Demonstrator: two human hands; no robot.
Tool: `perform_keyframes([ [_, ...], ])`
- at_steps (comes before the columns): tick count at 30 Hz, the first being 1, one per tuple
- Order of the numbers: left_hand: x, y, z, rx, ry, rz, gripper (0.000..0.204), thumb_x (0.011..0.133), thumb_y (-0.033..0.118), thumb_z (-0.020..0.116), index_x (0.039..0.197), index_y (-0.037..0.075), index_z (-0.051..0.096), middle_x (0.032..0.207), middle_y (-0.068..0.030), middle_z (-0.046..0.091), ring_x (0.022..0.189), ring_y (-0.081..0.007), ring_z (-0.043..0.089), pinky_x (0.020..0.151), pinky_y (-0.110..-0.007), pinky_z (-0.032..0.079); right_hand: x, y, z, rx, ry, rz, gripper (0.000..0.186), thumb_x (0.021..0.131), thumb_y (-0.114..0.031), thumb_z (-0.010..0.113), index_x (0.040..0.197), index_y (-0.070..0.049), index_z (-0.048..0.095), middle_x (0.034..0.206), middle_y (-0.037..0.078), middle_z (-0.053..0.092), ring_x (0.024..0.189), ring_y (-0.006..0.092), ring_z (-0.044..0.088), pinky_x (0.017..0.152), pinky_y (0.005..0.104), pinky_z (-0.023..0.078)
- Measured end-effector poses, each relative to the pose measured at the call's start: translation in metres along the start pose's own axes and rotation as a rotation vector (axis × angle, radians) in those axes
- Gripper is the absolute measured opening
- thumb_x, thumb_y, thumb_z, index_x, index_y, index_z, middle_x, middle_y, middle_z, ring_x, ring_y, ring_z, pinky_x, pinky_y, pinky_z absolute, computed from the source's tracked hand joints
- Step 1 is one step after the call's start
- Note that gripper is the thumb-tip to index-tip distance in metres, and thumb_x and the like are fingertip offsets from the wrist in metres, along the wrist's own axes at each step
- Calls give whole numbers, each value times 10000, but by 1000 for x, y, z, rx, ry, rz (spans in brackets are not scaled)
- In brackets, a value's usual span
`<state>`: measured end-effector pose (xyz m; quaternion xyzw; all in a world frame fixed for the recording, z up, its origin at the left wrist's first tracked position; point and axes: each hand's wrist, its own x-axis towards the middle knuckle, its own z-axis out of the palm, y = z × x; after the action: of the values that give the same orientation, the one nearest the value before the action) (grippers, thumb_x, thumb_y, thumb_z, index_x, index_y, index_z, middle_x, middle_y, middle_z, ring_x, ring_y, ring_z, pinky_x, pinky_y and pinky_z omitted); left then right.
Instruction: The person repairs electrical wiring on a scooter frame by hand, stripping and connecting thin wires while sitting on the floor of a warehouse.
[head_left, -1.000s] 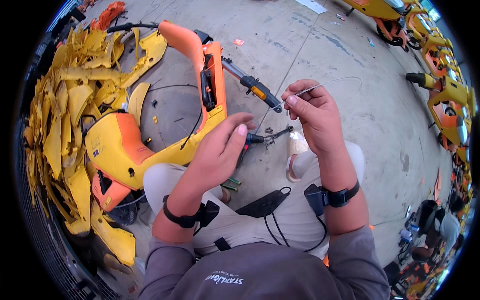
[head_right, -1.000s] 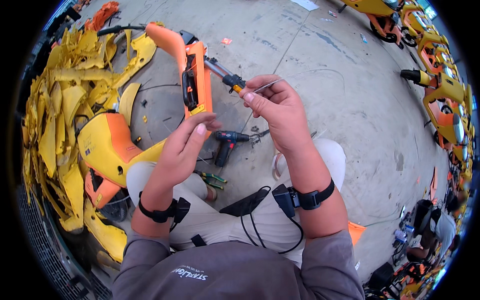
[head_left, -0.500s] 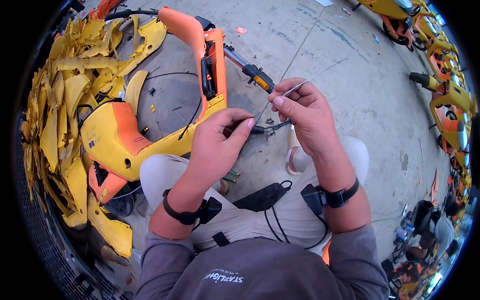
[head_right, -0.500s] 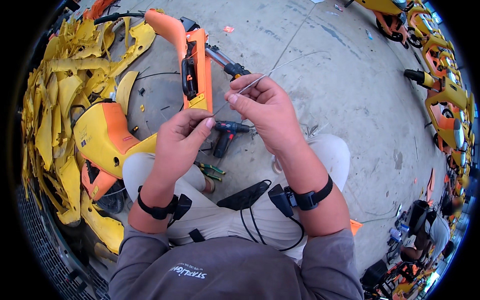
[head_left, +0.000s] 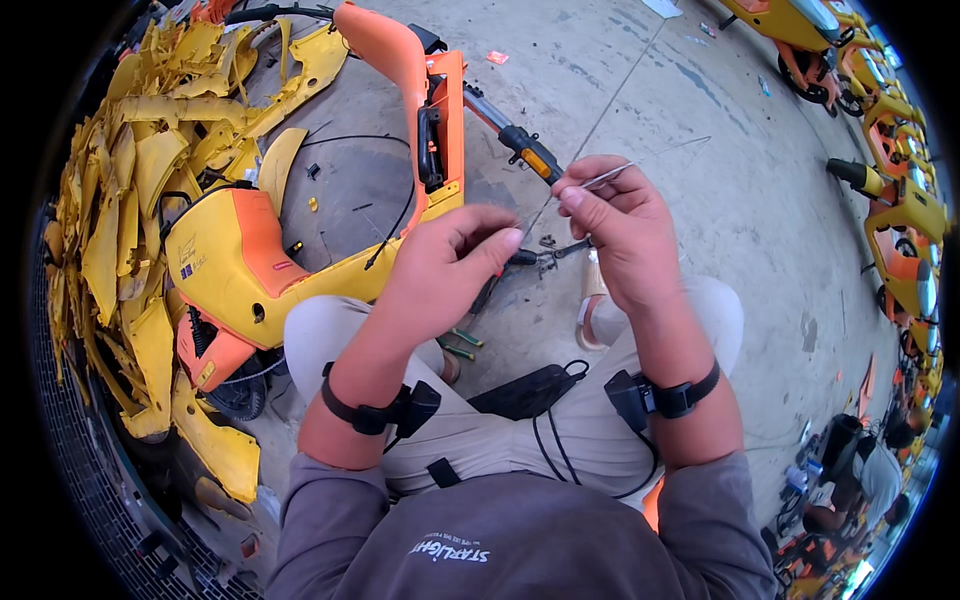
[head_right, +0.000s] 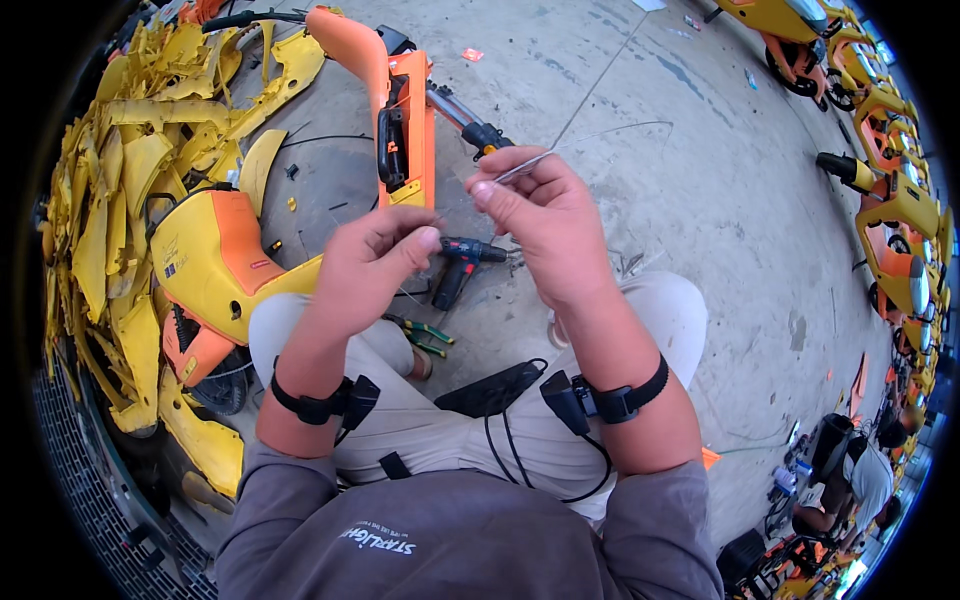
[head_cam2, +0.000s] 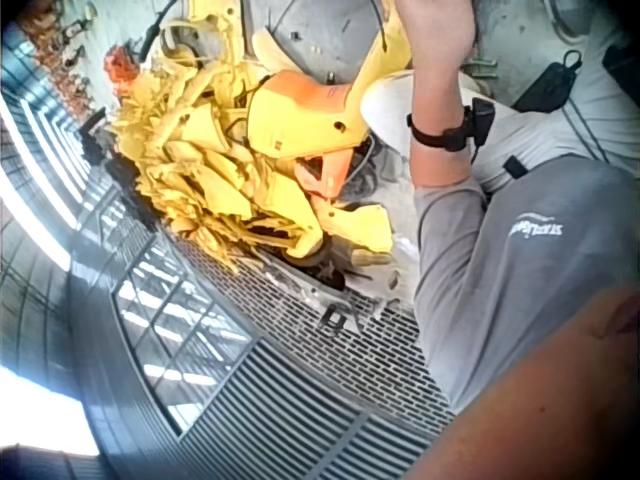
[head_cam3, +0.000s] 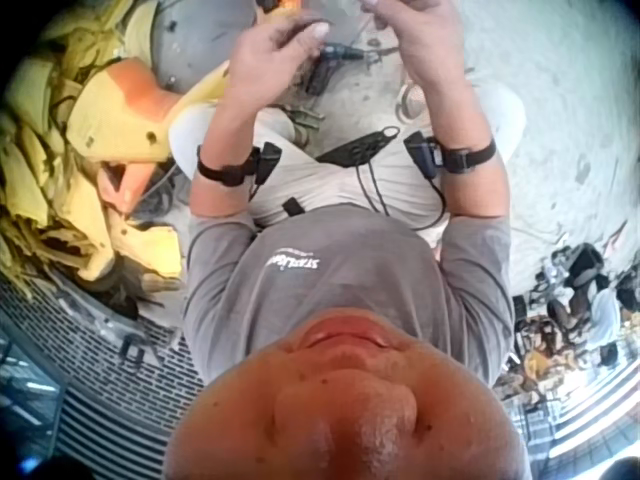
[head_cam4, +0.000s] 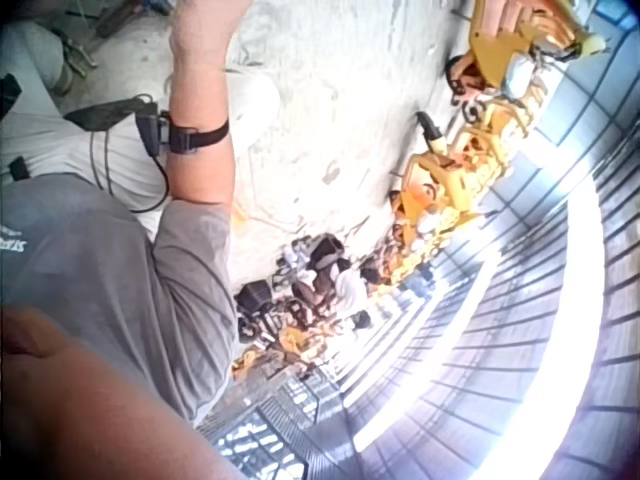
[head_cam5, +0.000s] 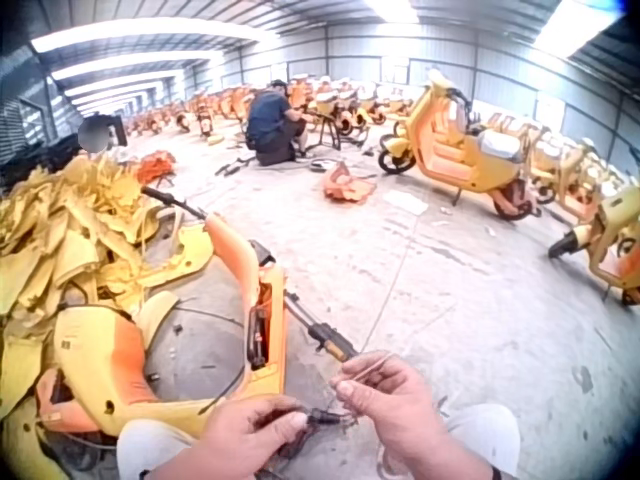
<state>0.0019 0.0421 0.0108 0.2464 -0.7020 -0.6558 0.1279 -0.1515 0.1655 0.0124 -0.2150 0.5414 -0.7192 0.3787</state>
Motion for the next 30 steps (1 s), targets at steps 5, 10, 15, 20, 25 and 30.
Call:
perform_keyframes([
  [5,-2,2,-24,-125,-192,-158,241,966,201,553,1054,-8,633,829,-10,609,693,-82,542,647,-216,452,4,-10,-20,31,22,-78,256,840,-80,692,1068,-14,595,933,76,682,793,110,606,639,231,453],
  [10,-4,-3,-21,-50,-144,-111,222,965,190,553,1038,-5,630,825,0,601,714,-72,532,656,-215,449,3,-13,-21,53,55,-71,263,841,-79,690,1075,-9,591,931,78,678,794,116,608,637,234,453],
  [15,-4,-5,-4,-1,44,25,99,899,67,636,971,-1,624,832,3,605,701,-53,526,662,-200,440,2,-10,-16,43,30,-51,266,839,-97,702,1070,-20,598,914,57,670,792,102,601,628,220,439],
  [20,-3,-4,4,176,127,165,120,845,12,679,951,11,623,840,-5,605,702,-55,537,658,-203,447,2,0,-6,7,19,-7,262,839,-116,711,1061,-30,600,907,39,665,789,82,588,623,215,434],
  [25,0,-3,6,268,199,245,155,810,-1,706,941,14,625,846,-14,603,724,-61,547,664,-209,452,2,5,-1,-8,-1,-8,248,846,-117,704,1054,-31,599,924,43,670,786,81,587,626,216,437],
  [30,0,-2,-8,-13,21,17,150,925,130,612,993,0,640,830,-10,595,718,-67,525,661,-215,443,5,-1,-7,6,28,-57,241,850,-97,690,1062,-29,597,954,73,680,786,91,591,629,225,446],
])
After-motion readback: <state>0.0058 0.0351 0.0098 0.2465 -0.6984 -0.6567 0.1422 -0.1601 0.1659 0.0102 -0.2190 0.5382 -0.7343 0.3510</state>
